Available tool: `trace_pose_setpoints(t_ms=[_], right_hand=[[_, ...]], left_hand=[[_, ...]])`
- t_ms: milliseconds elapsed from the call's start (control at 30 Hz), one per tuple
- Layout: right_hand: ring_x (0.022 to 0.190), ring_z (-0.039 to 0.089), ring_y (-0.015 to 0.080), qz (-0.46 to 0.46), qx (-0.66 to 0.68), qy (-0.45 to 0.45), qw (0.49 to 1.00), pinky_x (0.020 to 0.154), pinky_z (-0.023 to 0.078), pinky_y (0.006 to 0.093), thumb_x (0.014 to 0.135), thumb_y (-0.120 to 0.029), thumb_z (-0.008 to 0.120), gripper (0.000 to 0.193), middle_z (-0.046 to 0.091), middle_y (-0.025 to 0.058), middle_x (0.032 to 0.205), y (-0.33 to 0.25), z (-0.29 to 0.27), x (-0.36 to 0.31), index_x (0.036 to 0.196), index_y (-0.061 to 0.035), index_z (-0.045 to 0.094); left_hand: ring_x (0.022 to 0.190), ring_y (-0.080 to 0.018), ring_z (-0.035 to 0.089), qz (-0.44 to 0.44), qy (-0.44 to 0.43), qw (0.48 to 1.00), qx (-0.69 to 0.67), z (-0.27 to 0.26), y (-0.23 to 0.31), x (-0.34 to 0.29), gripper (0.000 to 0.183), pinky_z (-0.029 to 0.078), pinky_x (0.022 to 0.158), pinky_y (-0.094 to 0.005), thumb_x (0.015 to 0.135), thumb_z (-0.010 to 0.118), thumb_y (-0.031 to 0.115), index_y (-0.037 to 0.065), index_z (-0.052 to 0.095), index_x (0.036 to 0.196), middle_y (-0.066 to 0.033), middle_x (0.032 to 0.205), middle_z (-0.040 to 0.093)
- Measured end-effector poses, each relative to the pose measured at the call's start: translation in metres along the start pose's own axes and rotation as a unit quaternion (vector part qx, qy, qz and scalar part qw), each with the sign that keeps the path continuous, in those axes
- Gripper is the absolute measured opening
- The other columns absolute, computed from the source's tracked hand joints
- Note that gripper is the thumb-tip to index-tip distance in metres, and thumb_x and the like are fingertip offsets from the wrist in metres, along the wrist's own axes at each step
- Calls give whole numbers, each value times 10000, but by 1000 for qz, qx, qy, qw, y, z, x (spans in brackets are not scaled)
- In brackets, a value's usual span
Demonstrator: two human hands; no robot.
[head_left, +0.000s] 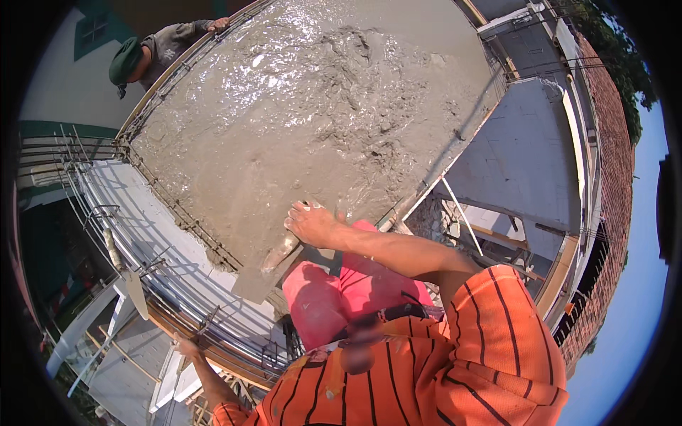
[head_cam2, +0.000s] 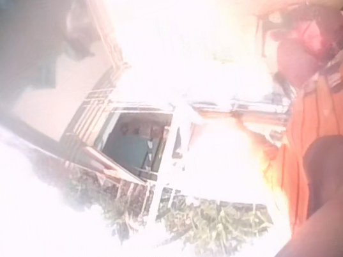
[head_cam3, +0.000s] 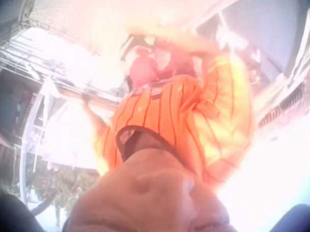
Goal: The person levels wet concrete on a roof platform by hand and using a wooden float, receiving and pouring out buckets of concrete provided by another worker.
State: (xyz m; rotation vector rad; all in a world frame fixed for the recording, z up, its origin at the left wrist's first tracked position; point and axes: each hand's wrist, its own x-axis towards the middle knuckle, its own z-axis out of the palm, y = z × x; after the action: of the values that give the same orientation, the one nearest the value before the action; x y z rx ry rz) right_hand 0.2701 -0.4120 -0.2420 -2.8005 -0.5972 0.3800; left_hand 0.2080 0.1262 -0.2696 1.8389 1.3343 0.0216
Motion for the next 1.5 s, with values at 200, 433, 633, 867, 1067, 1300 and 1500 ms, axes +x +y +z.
trace_pose_setpoints(t_ms=[200, 433, 633, 867, 1067, 1300, 1500], right_hand=[[1061, 493, 359, 361, 39, -89, 928, 885, 425, 450, 801, -144, 496, 299, 583, 184, 1027, 150, -34, -159, 1073, -29, 544], [892, 584, 384, 586, 145, -131, 786, 777, 478, 414, 672, -206, 596, 362, 592, 271, 930, 204, -38, -359, 925, 50, 557], [908, 580, 381, 701, 205, -84, 678, 792, 471, 402, 660, -294, 636, 462, 596, 269, 933, 134, -28, -468, 959, 52, 567], [902, 582, 379, 782, 229, 78, 574, 782, 463, 404, 649, -238, 649, 415, 607, 255, 914, 40, 28, -511, 950, 40, 582], [606, 610, 275, 788, 281, 176, 518, 555, 473, 362, 649, -135, 647, 270, 629, 176, 711, -21, 81, -529, 826, 64, 604], [824, 596, 324, 804, 321, 132, 483, 707, 467, 376, 653, -200, 666, 421, 616, 225, 882, -79, 75, -533, 969, 59, 565], [899, 603, 337, 803, 363, 91, 465, 751, 475, 387, 647, -221, 661, 412, 622, 236, 921, -96, 22, -522, 966, 31, 591]], left_hand=[[548, -167, 521, -73, -1, 997, 19, 34, -49, -144, 122, 403, 450, -266, 829, 500, 189, 105, 534, 910, -44, 752, 561], [548, -147, 495, -178, -232, 948, 127, 36, -68, -203, 136, 376, 451, -280, 830, 511, 238, 131, 516, 915, -21, 715, 534], [547, -130, 473, -133, -250, 942, 179, 46, -13, -175, 155, 354, 452, -292, 831, 521, 279, 154, 502, 919, -2, 684, 511], [547, -98, 438, -82, -288, 932, 203, 75, 2, -129, 141, 300, 464, -287, 835, 521, 308, 189, 478, 897, 36, 649, 473], [676, -109, 505, -55, -379, 890, 249, 117, 29, -137, 109, 315, 563, -322, 833, 505, 291, 205, 501, 900, 39, 753, 541], [760, -132, 512, 19, -418, 868, 268, 156, 78, -130, 172, 306, 612, -310, 824, 527, 302, 191, 488, 950, 31, 831, 553], [666, -109, 509, 25, -421, 865, 271, 140, 66, -126, 136, 312, 550, -312, 814, 549, 273, 208, 484, 915, 42, 788, 539]])
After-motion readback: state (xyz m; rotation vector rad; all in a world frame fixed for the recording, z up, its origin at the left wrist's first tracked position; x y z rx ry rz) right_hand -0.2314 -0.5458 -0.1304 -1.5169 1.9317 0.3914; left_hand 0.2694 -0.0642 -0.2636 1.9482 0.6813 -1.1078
